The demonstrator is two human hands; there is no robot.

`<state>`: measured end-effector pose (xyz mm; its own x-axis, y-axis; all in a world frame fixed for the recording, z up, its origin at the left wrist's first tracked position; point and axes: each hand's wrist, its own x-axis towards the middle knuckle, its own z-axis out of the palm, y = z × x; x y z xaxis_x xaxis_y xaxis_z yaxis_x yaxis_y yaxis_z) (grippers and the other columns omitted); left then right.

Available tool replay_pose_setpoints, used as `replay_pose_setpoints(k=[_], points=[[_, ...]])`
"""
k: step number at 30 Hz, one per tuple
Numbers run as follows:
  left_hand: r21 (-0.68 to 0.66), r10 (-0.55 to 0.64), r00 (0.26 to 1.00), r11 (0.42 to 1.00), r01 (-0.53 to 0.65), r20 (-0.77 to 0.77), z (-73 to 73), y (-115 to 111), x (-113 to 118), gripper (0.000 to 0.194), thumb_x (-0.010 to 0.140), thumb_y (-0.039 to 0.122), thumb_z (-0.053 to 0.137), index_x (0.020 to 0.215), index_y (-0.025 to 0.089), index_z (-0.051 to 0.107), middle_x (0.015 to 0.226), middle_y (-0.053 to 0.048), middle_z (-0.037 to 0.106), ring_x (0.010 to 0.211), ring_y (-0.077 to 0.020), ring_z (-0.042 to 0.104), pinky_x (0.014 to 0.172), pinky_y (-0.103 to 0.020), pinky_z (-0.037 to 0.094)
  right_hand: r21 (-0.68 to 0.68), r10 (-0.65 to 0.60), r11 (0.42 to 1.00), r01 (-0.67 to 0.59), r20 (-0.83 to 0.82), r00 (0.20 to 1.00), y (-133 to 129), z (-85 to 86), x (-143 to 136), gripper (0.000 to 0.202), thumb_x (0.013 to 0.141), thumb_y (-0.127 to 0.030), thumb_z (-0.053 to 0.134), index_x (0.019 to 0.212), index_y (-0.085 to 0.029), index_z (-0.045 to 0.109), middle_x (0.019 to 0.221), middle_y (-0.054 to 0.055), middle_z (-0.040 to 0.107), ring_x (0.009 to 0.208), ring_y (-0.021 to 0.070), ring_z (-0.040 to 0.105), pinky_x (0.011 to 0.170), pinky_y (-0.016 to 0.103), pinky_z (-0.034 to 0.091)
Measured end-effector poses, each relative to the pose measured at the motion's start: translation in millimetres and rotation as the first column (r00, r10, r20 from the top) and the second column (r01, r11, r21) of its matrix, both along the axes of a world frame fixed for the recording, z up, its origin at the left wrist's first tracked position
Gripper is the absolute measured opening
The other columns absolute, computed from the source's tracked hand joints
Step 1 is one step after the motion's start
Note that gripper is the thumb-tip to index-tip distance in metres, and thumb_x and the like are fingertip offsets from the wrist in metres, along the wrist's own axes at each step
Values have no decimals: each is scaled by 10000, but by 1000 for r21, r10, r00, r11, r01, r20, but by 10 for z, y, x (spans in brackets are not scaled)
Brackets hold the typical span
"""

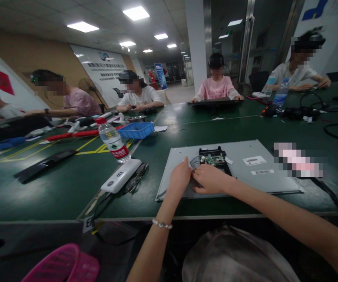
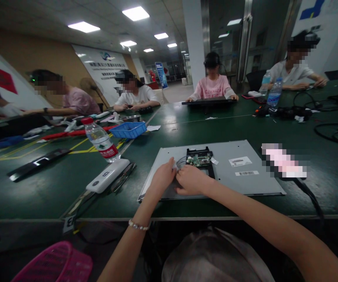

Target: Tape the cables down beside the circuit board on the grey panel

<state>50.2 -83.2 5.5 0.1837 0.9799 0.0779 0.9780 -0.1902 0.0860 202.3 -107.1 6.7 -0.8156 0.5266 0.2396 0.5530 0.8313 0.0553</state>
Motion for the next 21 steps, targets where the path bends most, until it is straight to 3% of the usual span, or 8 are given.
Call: replay_pose_setpoints(k=[12, 17, 21], points=[[46, -62, 998, 997, 60, 32, -64, 57, -85, 544, 902, 247, 455, 1413, 101, 340, 1176, -153, 639, 1055, -238, 623, 874, -299, 457, -25, -16, 1000, 15, -14, 1000, -37, 12, 2, 382, 901, -363, 479, 897, -38, 680, 863, 183, 687, 858, 269, 632, 813, 362, 421], [45, -178, 977, 984, 174, 115, -18, 160, -192, 624, 813, 337, 595, 1358, 89, 420, 1323, -160, 540, 1226, -247, 512, 1023, -294, 385, -135, -83, 989, 67, -112, 990, 64, 64, 121, 331, 939, -287, 431, 844, -110, 693, 851, 129, 702, 836, 213, 640, 774, 303, 411], [38, -234, 953, 972, 231, 195, 47, 333, -289, 692, 787, 368, 620, 1373, 71, 403, 1377, -162, 484, 1275, -240, 457, 1076, -295, 337, -162, -235, 968, 194, -297, 926, 270, 130, 361, 291, 938, -259, 434, 931, -149, 703, 918, 96, 713, 876, 201, 639, 771, 277, 420]])
